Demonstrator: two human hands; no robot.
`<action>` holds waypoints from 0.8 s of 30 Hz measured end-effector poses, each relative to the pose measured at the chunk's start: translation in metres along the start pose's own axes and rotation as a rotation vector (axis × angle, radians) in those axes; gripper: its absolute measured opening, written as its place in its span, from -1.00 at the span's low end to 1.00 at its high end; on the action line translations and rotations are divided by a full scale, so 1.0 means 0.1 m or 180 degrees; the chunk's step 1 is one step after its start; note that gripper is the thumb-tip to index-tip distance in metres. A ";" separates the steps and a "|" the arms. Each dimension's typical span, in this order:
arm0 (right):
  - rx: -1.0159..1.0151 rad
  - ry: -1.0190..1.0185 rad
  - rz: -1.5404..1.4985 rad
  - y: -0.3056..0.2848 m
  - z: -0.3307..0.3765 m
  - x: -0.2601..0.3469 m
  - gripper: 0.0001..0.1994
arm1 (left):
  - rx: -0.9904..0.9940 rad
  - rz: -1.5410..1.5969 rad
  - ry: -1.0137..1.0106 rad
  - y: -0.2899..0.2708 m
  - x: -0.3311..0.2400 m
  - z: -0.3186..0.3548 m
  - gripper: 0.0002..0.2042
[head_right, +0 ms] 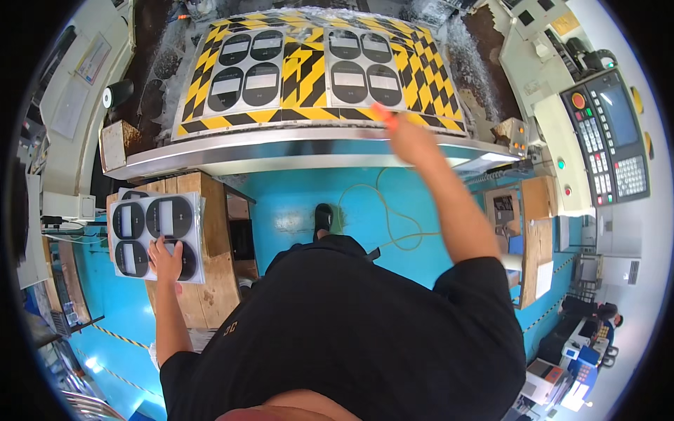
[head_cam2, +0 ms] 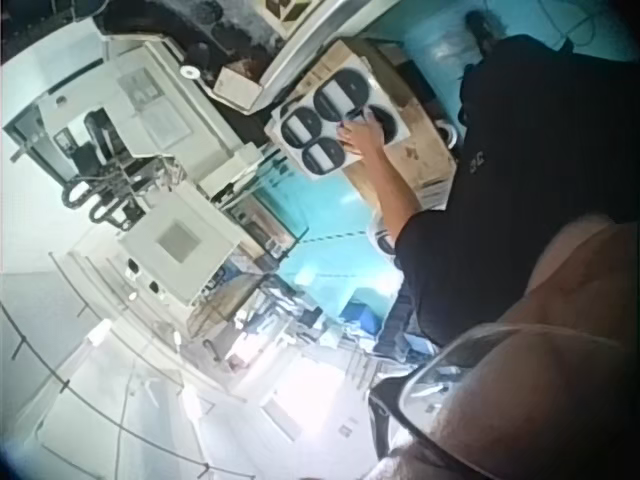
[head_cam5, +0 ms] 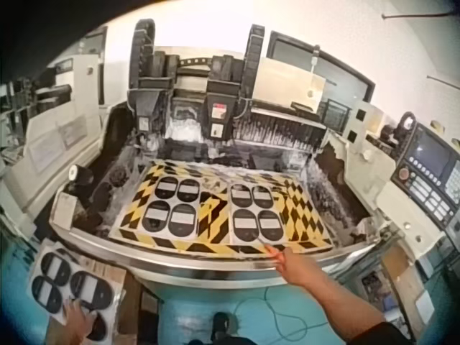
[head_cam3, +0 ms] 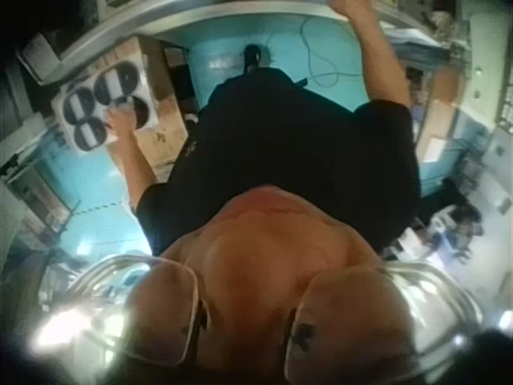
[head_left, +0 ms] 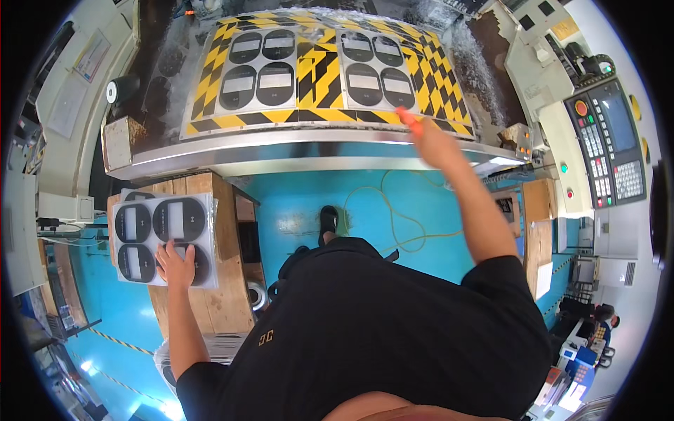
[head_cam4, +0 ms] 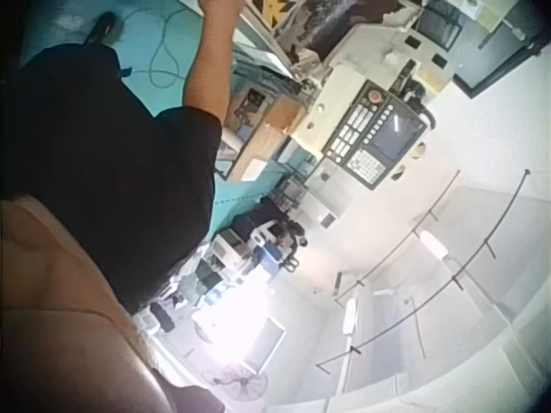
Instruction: The person uses an air duster to spray a machine bed, removes a sheet of plastic components, and places a new sheet onto the bed. They then spray the bed again before picking up and positioning large glass panels onto the machine.
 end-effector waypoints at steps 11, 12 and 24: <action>-0.0283 0.0004 -0.0806 0.15 -1.09 -0.24 -0.49 | -0.1078 -0.0234 -0.0529 -0.13 -0.34 0.00 -0.35; -0.0398 0.0506 -0.1079 0.21 -1.31 -0.53 -0.50 | -0.1108 -0.0243 -0.0535 -0.13 -0.32 -0.01 -0.36; -0.0470 0.0445 -0.1012 0.35 -2.28 -0.14 -0.44 | -0.1082 -0.0302 -0.0553 -0.06 -0.37 -0.12 -0.37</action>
Point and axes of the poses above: each hand's wrist, its own z-axis away from the middle knuckle, its own y-axis out of the palm, x = y × z, the point moved 10 cm from there along -z, towards the middle knuckle, and after that the axes turned 14 degrees about -x, right-handed, at the moved point
